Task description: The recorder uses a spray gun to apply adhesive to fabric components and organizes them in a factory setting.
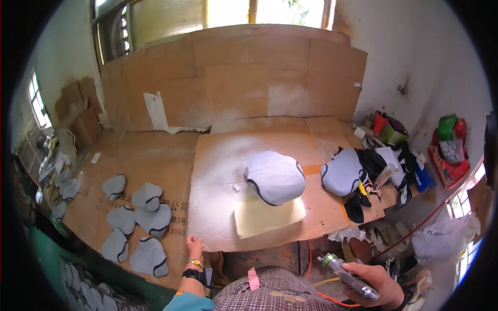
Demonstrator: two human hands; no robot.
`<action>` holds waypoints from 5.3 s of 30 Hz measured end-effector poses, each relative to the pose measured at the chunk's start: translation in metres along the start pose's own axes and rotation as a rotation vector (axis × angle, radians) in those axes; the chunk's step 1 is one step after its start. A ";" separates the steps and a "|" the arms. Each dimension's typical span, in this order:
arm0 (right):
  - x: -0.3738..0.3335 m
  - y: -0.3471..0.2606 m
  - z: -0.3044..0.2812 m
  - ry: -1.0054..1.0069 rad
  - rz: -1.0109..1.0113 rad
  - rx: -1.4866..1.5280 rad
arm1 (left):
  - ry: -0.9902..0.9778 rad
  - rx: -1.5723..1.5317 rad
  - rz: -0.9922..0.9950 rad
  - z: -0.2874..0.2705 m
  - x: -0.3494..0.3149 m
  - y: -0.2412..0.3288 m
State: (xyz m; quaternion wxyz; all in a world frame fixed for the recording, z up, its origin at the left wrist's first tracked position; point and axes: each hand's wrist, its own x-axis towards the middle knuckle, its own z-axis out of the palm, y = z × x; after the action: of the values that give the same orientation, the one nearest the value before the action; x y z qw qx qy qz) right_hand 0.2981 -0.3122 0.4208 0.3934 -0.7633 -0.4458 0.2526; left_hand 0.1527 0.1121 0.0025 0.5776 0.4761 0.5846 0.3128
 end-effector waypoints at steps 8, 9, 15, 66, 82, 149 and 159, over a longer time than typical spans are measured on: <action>0.029 -0.070 0.040 0.076 0.093 -0.235 | -0.117 -0.081 -0.058 -0.006 0.027 0.001; 0.042 -0.069 0.039 0.062 0.043 -0.241 | -0.078 -0.094 -0.056 -0.030 0.032 -0.010; 0.091 -0.072 0.035 0.176 0.026 -0.357 | 0.007 -0.041 -0.213 -0.097 0.029 -0.054; -0.063 0.103 -0.125 0.104 -0.149 0.033 | -0.347 0.435 -0.186 -0.015 -0.070 0.005; -0.030 0.000 -0.047 0.194 0.101 -0.218 | -0.227 0.168 -0.203 -0.072 -0.031 -0.042; -0.002 0.095 -0.187 0.245 0.030 0.275 | -0.334 -0.257 0.087 0.214 -0.145 0.120; 0.025 0.114 -0.173 0.226 -0.036 0.291 | -0.059 -0.140 0.023 0.241 -0.143 0.124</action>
State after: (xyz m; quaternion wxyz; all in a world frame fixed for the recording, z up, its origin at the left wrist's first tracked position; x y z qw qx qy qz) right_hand 0.4919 -0.3884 0.4231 0.5515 -0.7138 -0.3713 0.2201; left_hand 0.3938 -0.0203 0.1372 0.6227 0.4503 0.5388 0.3453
